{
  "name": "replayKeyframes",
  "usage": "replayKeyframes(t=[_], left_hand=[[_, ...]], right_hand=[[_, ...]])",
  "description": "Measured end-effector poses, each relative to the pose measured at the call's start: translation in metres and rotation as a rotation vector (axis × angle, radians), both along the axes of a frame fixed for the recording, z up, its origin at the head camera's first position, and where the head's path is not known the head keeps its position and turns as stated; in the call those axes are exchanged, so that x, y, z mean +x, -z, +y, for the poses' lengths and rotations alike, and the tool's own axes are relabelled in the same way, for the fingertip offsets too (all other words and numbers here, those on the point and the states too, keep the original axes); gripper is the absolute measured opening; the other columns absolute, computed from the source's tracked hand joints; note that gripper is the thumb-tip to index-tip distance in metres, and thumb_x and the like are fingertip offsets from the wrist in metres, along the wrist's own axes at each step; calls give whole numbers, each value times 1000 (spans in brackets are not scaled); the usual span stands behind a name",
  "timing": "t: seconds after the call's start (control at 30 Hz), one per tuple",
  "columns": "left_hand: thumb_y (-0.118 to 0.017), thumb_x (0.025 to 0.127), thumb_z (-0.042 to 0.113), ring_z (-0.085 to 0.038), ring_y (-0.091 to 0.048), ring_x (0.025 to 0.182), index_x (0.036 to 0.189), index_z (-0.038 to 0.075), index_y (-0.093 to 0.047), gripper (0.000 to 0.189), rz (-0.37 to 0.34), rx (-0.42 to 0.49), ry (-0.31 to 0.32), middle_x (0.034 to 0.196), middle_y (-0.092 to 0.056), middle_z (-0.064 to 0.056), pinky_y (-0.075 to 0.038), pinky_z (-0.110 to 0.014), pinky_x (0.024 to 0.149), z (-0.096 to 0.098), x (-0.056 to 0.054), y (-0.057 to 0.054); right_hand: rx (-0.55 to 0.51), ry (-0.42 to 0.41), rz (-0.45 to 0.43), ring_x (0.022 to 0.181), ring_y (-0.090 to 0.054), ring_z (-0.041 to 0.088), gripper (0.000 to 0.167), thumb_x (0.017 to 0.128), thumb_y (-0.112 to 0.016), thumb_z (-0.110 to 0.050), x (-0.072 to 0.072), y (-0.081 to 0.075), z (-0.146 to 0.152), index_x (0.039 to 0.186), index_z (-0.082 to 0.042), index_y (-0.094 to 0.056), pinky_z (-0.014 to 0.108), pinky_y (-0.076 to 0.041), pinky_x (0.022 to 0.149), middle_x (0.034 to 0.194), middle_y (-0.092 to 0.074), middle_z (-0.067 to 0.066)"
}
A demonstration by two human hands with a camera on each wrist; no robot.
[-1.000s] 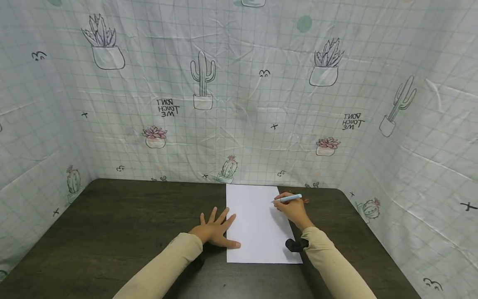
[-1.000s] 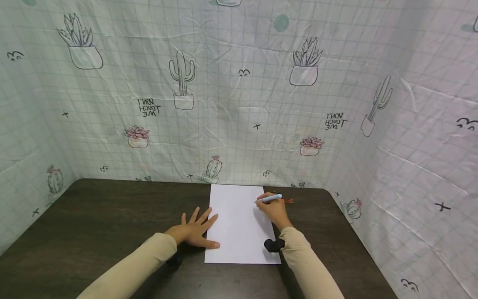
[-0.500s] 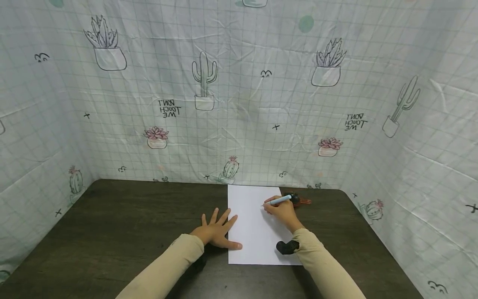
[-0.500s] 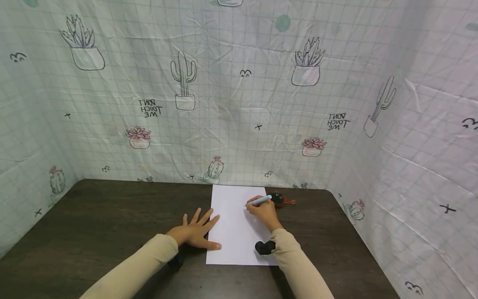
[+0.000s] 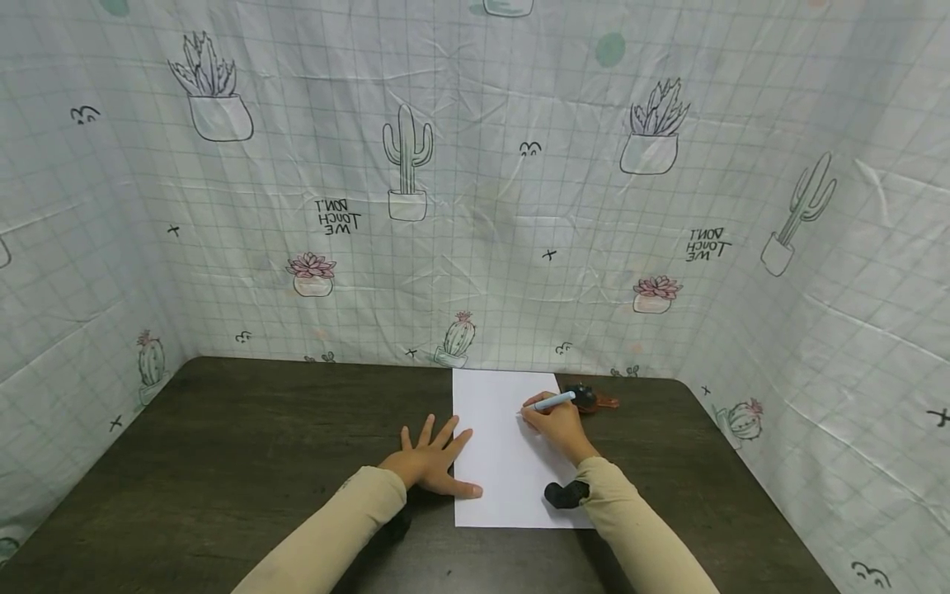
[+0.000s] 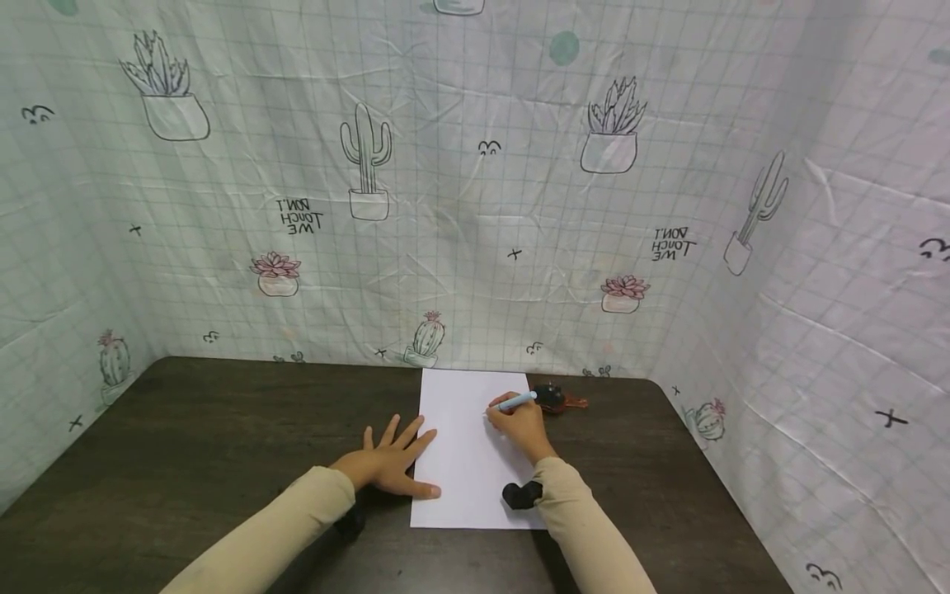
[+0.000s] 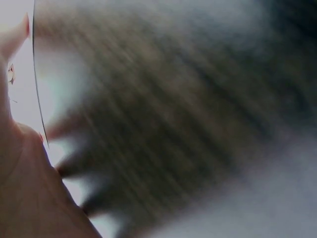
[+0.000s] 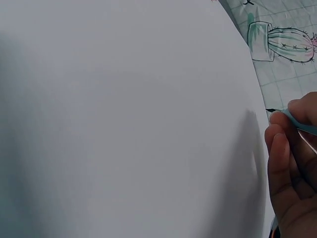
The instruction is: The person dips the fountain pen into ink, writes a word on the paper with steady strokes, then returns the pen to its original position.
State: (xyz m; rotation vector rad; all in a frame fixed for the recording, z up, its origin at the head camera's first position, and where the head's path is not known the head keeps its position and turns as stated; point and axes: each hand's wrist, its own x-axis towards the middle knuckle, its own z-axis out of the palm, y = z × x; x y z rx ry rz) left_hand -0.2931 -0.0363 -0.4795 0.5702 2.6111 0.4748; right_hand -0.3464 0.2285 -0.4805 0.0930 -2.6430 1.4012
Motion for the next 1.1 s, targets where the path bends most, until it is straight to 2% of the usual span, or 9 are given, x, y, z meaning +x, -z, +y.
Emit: replayKeyframes(t=[0.1, 0.37, 0.67, 0.9, 1.1], left_hand=[[-61, 85, 83, -41, 12, 163, 170, 32, -15, 109, 7, 5, -5, 179, 4, -1, 9, -77, 122, 0, -3, 6], [-62, 85, 82, -40, 12, 163, 170, 32, -16, 108, 0, 15, -9, 179, 3, 0, 10, -76, 122, 0, -4, 9], [-63, 86, 81, -41, 12, 163, 170, 31, -17, 108, 5, 20, -12, 179, 2, -1, 9, -76, 122, 0, -2, 3], [-63, 86, 81, -42, 11, 163, 170, 31, -17, 108, 10, 20, -10, 179, 2, -2, 8, -77, 121, 0, -2, 5], [-60, 87, 81, -43, 11, 163, 170, 31, -15, 107, 0, 6, 0, 179, 4, -2, 8, -78, 121, 0, 4, -6]], right_hand=[[11, -12, 10, 60, -61, 4, 9, 92, -74, -8, 0, 0, -1, 97, -1, -77, 21, -48, 59, 69, -72, 2], [34, -38, 11, 58, -58, 6, 7, 91, -75, -7, 0, 0, -7, 95, -3, -79, 22, -45, 57, 67, -71, 1], [61, -63, 41, 57, -58, 5, 7, 90, -75, -8, -2, 1, -13, 94, -4, -79, 21, -45, 57, 64, -70, 0], [106, -69, 52, 56, -57, 5, 7, 90, -75, -9, -1, 1, -16, 93, -5, -79, 20, -44, 56, 63, -69, -3], [129, -71, 51, 57, -58, 6, 5, 90, -75, -8, 0, -1, -17, 92, -6, -79, 21, -44, 57, 64, -69, -3]])
